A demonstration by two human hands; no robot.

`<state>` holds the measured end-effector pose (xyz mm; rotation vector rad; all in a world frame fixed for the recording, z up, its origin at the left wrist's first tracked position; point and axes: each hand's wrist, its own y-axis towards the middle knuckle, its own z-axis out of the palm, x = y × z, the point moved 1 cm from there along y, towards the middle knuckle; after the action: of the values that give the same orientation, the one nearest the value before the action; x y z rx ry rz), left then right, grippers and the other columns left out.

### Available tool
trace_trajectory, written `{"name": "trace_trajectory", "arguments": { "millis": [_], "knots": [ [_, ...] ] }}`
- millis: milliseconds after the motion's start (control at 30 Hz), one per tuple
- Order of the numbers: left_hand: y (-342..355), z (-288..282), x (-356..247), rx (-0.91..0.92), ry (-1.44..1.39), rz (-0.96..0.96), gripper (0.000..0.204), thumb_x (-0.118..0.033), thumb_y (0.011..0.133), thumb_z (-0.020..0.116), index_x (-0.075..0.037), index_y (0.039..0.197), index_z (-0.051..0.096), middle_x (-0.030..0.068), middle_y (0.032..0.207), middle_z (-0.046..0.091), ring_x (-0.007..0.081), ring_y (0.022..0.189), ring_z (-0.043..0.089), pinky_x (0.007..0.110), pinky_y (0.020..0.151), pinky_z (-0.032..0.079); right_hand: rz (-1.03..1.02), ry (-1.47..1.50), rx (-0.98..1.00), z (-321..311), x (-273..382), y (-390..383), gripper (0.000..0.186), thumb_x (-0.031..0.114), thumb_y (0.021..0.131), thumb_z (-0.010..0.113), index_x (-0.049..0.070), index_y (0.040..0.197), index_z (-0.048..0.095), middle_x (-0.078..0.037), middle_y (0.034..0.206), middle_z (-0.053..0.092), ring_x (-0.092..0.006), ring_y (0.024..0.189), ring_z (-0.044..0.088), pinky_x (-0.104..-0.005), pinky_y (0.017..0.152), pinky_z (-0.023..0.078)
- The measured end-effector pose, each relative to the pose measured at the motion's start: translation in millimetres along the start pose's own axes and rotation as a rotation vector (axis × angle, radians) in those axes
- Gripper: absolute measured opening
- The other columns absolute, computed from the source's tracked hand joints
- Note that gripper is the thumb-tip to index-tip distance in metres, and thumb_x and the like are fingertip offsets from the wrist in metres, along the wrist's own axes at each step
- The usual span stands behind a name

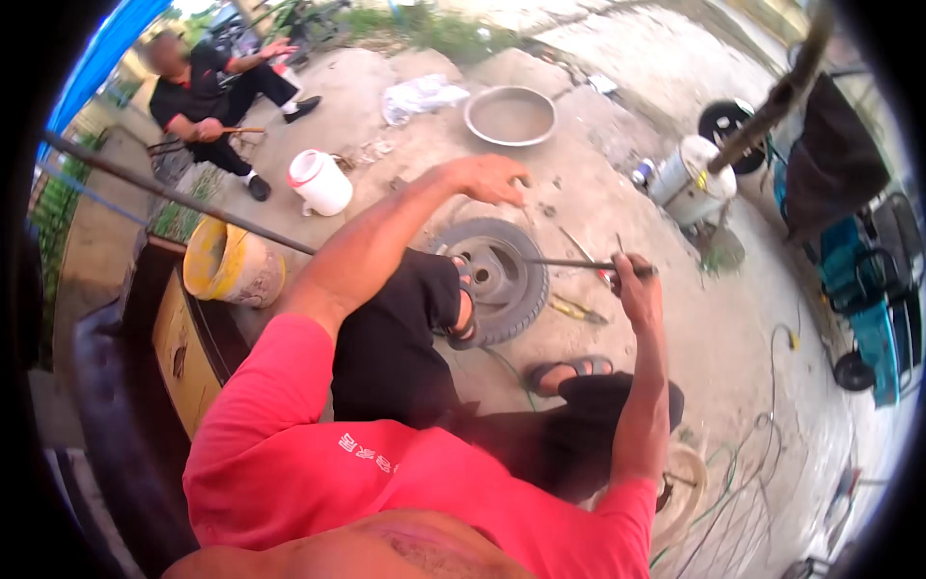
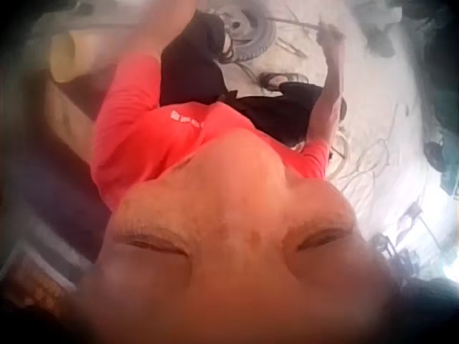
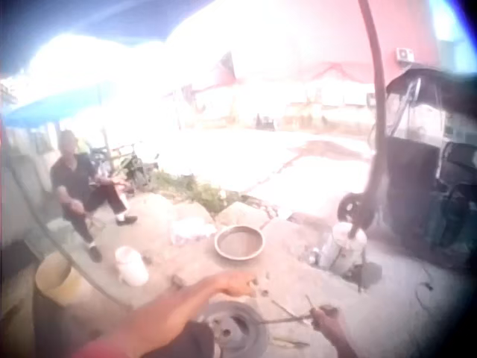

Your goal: The person uses a pry bar and hammer to remove a tire from a wheel rim, then uses a pair of pliers and a pry bar to pull a tube into the tire and reseat the tire onto the rim.

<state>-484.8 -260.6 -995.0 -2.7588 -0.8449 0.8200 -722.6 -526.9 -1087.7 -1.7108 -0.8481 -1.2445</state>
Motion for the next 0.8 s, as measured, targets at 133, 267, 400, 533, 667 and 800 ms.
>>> {"name": "trace_trajectory", "arguments": {
  "millis": [133, 267, 400, 533, 667, 800],
  "knots": [
    [-18.0, -4.9, -16.9, 0.017, 0.052, -0.068, 0.073, -0.05, 0.089, 0.064, -0.004, 0.146, 0.054, 0.0223, 0.148, 0.054, 0.0361, 0.136, 0.052, 0.043, 0.113, 0.041, 0.008, 0.08, 0.161, 4.8, 15.6, -27.6, 0.037, 0.013, 0.097, 0.066, -0.004, 0.129, 0.062, -0.006, 0.091, 0.066, -0.0124, 0.076, 0.063, -0.0255, 0.068, 0.053],
    [-22.4, -11.0, -14.0, 0.002, 0.018, -0.113, 0.073, -0.048, 0.09, 0.064, -0.005, 0.148, 0.052, 0.0215, 0.148, 0.055, 0.0364, 0.136, 0.052, 0.044, 0.113, 0.042, 0.036, 0.204, 0.225, 7.5, 20.1, -23.4, 0.045, 0.012, 0.096, 0.063, -0.005, 0.137, 0.057, -0.01, 0.103, 0.067, -0.0166, 0.086, 0.067, -0.0292, 0.074, 0.056],
    [-19.8, -7.9, -14.0, 0.054, 0.0, -0.151, 0.067, -0.045, 0.09, 0.065, -0.006, 0.144, 0.056, 0.0208, 0.143, 0.059, 0.0363, 0.129, 0.057, 0.044, 0.108, 0.045, 0.18, 0.499, 0.333, 7.6, 10.5, -23.3, 0.048, 0.021, 0.1, 0.055, -0.002, 0.142, 0.053, -0.013, 0.108, 0.067, -0.0229, 0.094, 0.068, -0.0353, 0.081, 0.056],
    [-25.1, 0.6, -21.2, 0.071, -0.078, -0.186, 0.063, -0.043, 0.088, 0.067, -0.006, 0.139, 0.06, 0.0207, 0.135, 0.064, 0.0355, 0.123, 0.061, 0.044, 0.104, 0.048, 0.484, 0.523, 0.374, 22.5, -13.3, -38.7, 0.056, 0.053, 0.1, 0.053, 0.008, 0.132, 0.06, -0.011, 0.105, 0.068, -0.0226, 0.087, 0.064, -0.0336, 0.073, 0.05],
    [-21.2, 12.7, -41.9, 0.011, 0.001, -0.088, 0.065, -0.044, 0.088, 0.068, -0.005, 0.139, 0.06, 0.0216, 0.133, 0.065, 0.0363, 0.123, 0.061, 0.043, 0.105, 0.048, 0.649, 0.527, 0.41, 38.9, -45.9, -71.6, 0.041, 0.044, 0.099, 0.065, 0.004, 0.11, 0.062, -0.013, 0.092, 0.068, -0.0194, 0.067, 0.062, -0.0296, 0.056, 0.048],
    [-11.0, 16.7, -70.1, -0.02, 0.061, 0.023, 0.064, -0.045, 0.088, 0.069, -0.005, 0.138, 0.06, 0.0231, 0.131, 0.065, 0.0382, 0.122, 0.062, 0.045, 0.104, 0.048, 0.887, 0.255, 0.532, 46.4, -97.8, -78.6, 0.04, 0.047, 0.099, 0.061, 0.007, 0.092, 0.064, -0.007, 0.075, 0.063, -0.0186, 0.057, 0.058, -0.0322, 0.049, 0.048]
  ]
}}
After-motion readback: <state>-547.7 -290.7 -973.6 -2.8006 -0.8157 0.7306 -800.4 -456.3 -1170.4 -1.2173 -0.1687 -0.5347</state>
